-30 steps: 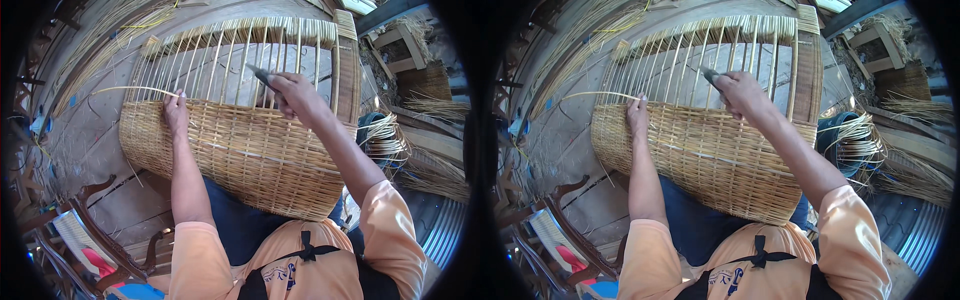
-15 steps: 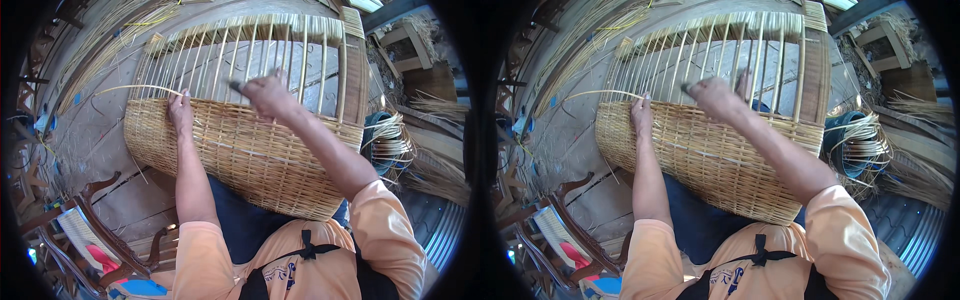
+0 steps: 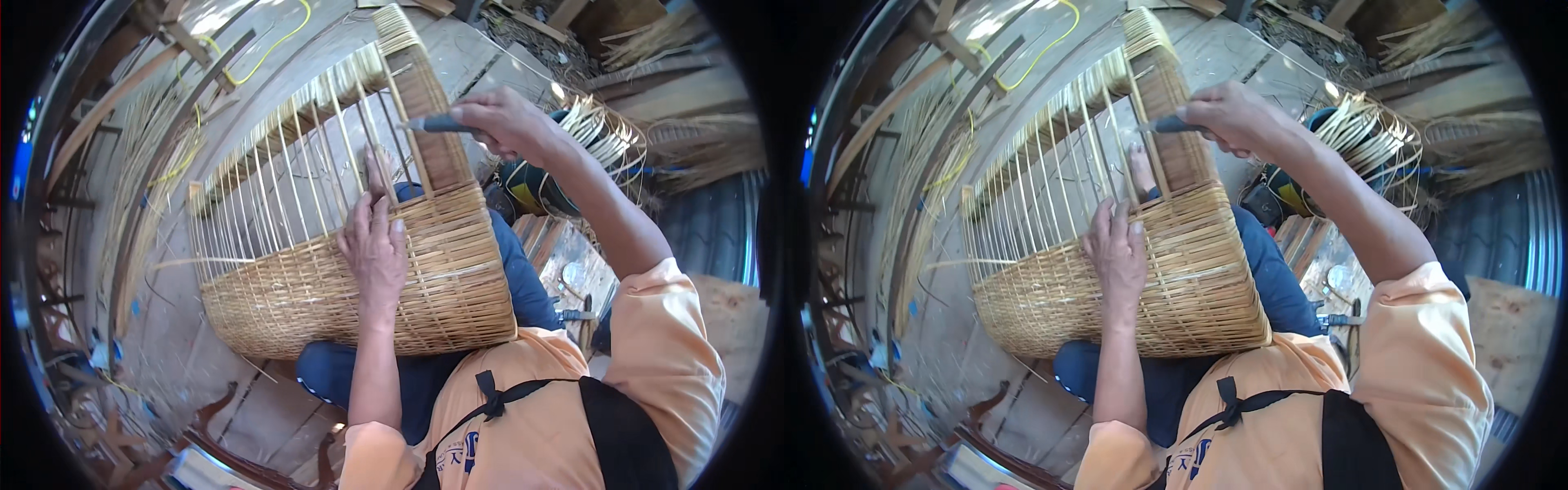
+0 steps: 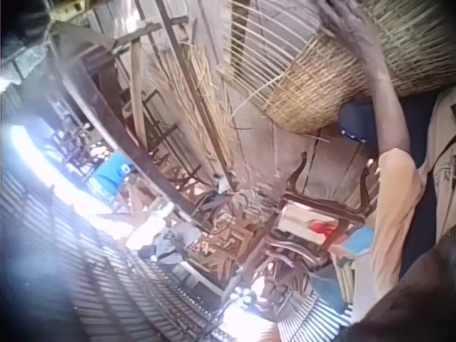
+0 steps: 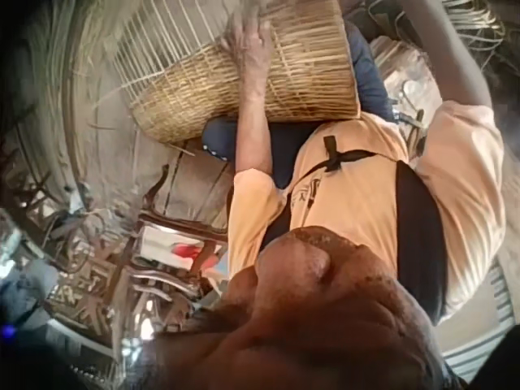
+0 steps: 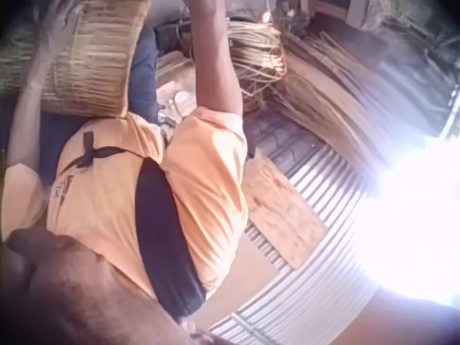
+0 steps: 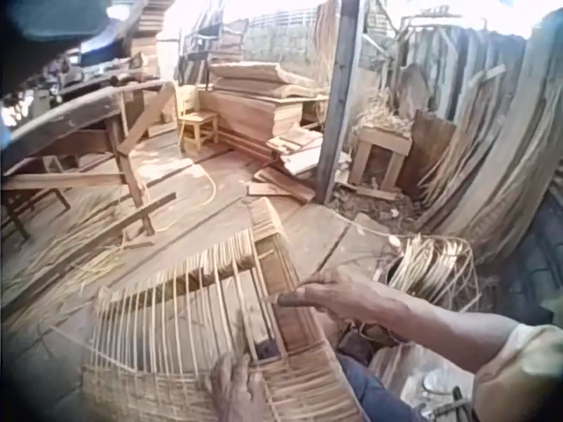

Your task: The recorder is weaving bamboo strips onto a circular frame to construct a birdcage.

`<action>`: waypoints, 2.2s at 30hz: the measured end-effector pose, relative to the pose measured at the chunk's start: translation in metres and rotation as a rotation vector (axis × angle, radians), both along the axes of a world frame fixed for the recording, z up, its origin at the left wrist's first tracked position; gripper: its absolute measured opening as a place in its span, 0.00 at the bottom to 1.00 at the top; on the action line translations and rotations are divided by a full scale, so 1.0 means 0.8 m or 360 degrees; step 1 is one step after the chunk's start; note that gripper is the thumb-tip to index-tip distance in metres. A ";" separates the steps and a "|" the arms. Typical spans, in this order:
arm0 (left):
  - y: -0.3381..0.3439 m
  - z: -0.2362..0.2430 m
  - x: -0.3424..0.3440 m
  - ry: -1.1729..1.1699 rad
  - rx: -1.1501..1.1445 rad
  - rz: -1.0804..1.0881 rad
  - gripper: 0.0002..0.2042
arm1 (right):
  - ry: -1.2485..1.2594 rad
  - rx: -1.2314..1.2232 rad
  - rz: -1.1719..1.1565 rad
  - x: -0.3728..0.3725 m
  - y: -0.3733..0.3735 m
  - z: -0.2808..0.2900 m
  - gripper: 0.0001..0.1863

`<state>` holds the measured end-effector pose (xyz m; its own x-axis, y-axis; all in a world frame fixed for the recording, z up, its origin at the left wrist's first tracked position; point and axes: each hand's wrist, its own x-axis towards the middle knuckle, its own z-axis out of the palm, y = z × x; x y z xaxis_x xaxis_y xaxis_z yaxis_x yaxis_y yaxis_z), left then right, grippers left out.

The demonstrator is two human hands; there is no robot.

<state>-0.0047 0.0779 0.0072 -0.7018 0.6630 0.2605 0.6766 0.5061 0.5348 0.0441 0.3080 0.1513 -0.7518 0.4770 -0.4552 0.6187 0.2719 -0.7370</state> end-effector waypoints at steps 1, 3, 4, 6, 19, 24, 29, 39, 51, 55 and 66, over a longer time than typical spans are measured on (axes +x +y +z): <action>0.001 -0.004 -0.004 -0.0060 -0.0010 -0.0029 0.16 | 0.0160 -0.0066 -0.0177 -0.001 -0.002 -0.007 0.19; 0.001 -0.006 -0.007 -0.0114 -0.0012 -0.0045 0.15 | -0.0092 0.0043 0.0252 -0.002 -0.002 -0.004 0.17; 0.002 -0.007 -0.006 -0.0103 0.0017 -0.0025 0.15 | -0.0363 0.0164 0.0728 -0.003 -0.001 -0.002 0.17; 0.006 -0.009 -0.004 -0.0073 0.0064 0.0029 0.15 | -0.0234 0.0079 0.0606 -0.003 0.004 0.007 0.16; 0.050 0.028 0.012 0.0017 -0.0077 0.0226 0.17 | 0.0283 -0.0301 0.0351 0.077 0.139 -0.044 0.17; 0.120 0.082 0.040 -0.0227 0.0243 -0.0190 0.11 | 0.0558 -0.0931 -0.0142 0.128 0.137 -0.066 0.13; 0.143 0.072 0.036 -0.0212 0.0123 -0.0216 0.06 | 0.0564 -0.0859 -0.0129 0.169 0.114 -0.116 0.18; 0.152 0.072 0.031 -0.0475 0.0223 -0.0141 0.03 | 0.0781 -0.0971 -0.0334 0.197 0.042 -0.156 0.15; 0.198 0.072 0.061 -0.0473 0.0252 0.0225 0.08 | 0.0735 -0.1291 -0.0815 0.212 0.036 -0.176 0.18; 0.193 0.071 0.055 -0.0399 0.0227 0.0210 0.08 | 0.0922 -0.1171 -0.0809 0.209 0.016 -0.173 0.17; 0.157 0.084 0.073 -0.0506 0.0449 0.0450 0.07 | 0.0926 -0.1225 -0.0726 0.220 -0.009 -0.180 0.16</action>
